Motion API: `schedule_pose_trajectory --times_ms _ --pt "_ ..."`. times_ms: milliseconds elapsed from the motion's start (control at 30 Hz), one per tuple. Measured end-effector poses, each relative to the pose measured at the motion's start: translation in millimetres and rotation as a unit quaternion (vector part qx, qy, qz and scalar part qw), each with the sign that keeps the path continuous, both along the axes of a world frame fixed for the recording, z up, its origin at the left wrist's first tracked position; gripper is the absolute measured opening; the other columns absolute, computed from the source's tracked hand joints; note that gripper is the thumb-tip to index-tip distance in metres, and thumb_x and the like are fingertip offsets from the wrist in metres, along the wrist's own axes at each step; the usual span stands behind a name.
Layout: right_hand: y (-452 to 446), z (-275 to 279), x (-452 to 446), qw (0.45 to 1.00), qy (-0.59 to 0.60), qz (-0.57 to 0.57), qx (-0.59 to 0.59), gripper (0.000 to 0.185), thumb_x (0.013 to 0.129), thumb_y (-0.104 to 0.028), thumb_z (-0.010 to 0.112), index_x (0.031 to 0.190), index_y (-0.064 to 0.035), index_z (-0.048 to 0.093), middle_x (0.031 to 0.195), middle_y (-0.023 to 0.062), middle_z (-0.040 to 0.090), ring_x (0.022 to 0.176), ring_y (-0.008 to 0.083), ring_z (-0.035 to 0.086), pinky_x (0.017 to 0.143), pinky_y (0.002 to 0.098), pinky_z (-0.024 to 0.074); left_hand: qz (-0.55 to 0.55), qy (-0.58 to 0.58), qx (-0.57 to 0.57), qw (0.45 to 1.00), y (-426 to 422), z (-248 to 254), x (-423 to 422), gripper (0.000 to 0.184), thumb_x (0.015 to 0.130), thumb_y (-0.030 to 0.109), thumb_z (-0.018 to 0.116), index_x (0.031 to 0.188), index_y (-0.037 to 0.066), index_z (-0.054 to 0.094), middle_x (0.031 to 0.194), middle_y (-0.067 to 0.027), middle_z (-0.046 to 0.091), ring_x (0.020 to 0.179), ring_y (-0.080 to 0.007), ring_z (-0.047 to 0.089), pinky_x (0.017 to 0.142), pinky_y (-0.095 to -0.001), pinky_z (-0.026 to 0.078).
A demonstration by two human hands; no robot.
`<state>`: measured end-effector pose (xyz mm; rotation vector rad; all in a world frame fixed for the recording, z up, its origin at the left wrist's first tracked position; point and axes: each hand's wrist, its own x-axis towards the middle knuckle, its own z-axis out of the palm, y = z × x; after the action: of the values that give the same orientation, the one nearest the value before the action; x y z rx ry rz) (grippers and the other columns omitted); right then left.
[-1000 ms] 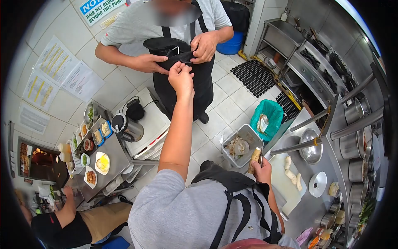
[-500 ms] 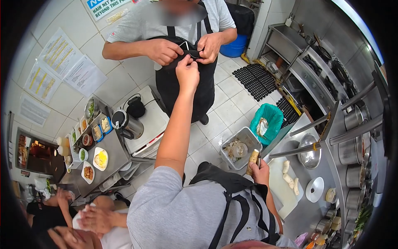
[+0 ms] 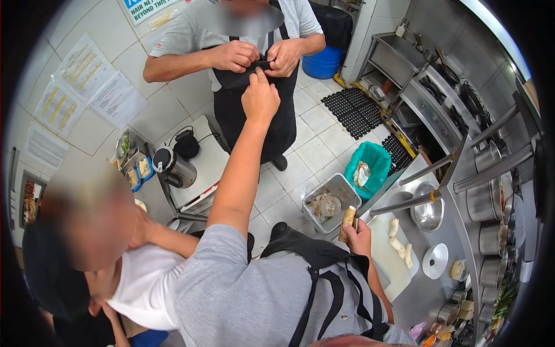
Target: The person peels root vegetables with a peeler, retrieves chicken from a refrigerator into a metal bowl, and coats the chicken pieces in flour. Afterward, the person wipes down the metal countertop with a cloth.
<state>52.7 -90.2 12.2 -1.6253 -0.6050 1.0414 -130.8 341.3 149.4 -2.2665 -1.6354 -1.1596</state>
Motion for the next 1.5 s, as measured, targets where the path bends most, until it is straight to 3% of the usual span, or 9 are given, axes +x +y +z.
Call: schedule_pose_trajectory --times_ms 233,400,467,500,633,833,900,1167,1500 --pt "-16 -2 15 1.0 -0.007 -0.022 0.017 0.026 0.094 -0.018 0.07 0.11 0.0029 0.069 0.09 0.003 0.07 0.078 0.01 0.063 0.07 0.0301 0.0522 -0.037 -0.097 -0.083 0.991 -49 -13 7 0.059 0.091 0.023 0.071 0.142 -0.002 0.053 0.114 -0.0214 0.061 0.1 -0.0414 0.07 0.083 -0.0487 0.058" --pt "-14 4 32 0.995 -0.096 -0.019 -0.012 0.029 0.094 -0.023 0.072 0.108 0.0032 0.071 0.088 0.0055 0.071 0.077 0.0124 0.063 0.072 0.0322 0.0532 -0.213 -0.264 -0.183 0.923 -146 -104 45 0.025 0.084 0.02 0.076 0.101 0.001 0.073 0.081 -0.0127 0.069 0.079 -0.0308 0.069 0.074 -0.0416 0.055" --pt "-5 10 34 0.99 -0.142 -0.018 0.019 0.029 0.096 -0.026 0.071 0.107 0.0014 0.069 0.086 0.0049 0.068 0.073 0.0102 0.059 0.063 0.0309 0.0493 -0.352 -0.28 -0.422 0.787 -204 -147 65 0.023 0.096 0.021 0.075 0.105 0.0 0.075 0.086 -0.0043 0.071 0.08 -0.0148 0.069 0.068 -0.0303 0.056" --pt "1 15 37 0.985 -0.17 -0.008 -0.008 0.034 0.096 -0.029 0.071 0.11 0.0024 0.069 0.088 0.0091 0.071 0.076 0.0122 0.062 0.068 0.0327 0.052 -0.383 -0.262 -0.59 0.661 -233 -134 68 0.038 0.104 0.034 0.066 0.12 0.001 0.07 0.094 -0.0062 0.07 0.082 -0.0178 0.07 0.068 -0.0315 0.058" --pt "14 3 43 0.967 -0.254 0.018 -0.02 0.046 0.091 -0.038 0.078 0.109 0.0035 0.069 0.093 0.0166 0.073 0.083 0.0195 0.068 0.074 0.037 0.0538 -0.36 -0.362 -0.747 0.425 -290 -174 102 0.067 0.109 0.063 0.034 0.139 0.006 0.053 0.117 -0.0108 0.068 0.091 -0.022 0.07 0.068 -0.0359 0.058" --pt "10 -3 44 0.981 -0.18 -0.02 0.072 0.044 0.096 -0.041 0.071 0.112 -0.0004 0.069 0.092 0.0175 0.073 0.083 0.0263 0.07 0.075 0.04 0.0535 -0.341 -0.431 -0.754 0.36 -270 -177 104 0.064 0.111 0.06 0.027 0.139 0.009 0.054 0.11 -0.0089 0.068 0.09 -0.0242 0.07 0.064 -0.0384 0.056" --pt "1 0 50 0.98 -0.179 -0.041 0.071 0.04 0.103 -0.037 0.061 0.118 -0.0002 0.067 0.094 0.0169 0.073 0.085 0.0269 0.071 0.077 0.0395 0.0539 -0.386 -0.478 -0.754 0.233 -258 -184 99 0.063 0.112 0.057 0.028 0.144 0.008 0.051 0.111 -0.0084 0.066 0.092 -0.0263 0.067 0.067 -0.0367 0.053" --pt "-23 42 40 0.934 -0.355 0.041 0.019 0.038 0.106 -0.041 0.055 0.12 -0.0089 0.067 0.096 0.0158 0.073 0.09 0.0385 0.07 0.077 0.0465 0.0539 -0.258 -0.466 -0.789 0.307 -264 -173 128 0.054 0.112 0.055 0.034 0.127 0.009 0.06 0.097 -0.0083 0.064 0.079 -0.0226 0.059 0.062 -0.0331 0.048" --pt "-22 41 37 0.906 -0.419 0.051 0.032 0.035 0.096 -0.043 0.07 0.091 -0.0085 0.075 0.072 0.0122 0.066 0.065 0.0319 0.066 0.059 0.0425 0.0492 -0.27 -0.474 -0.82 0.173 -263 -174 129 0.046 0.113 0.045 0.037 0.119 0.006 0.06 0.094 -0.0115 0.065 0.077 -0.0251 0.06 0.063 -0.0378 0.052"
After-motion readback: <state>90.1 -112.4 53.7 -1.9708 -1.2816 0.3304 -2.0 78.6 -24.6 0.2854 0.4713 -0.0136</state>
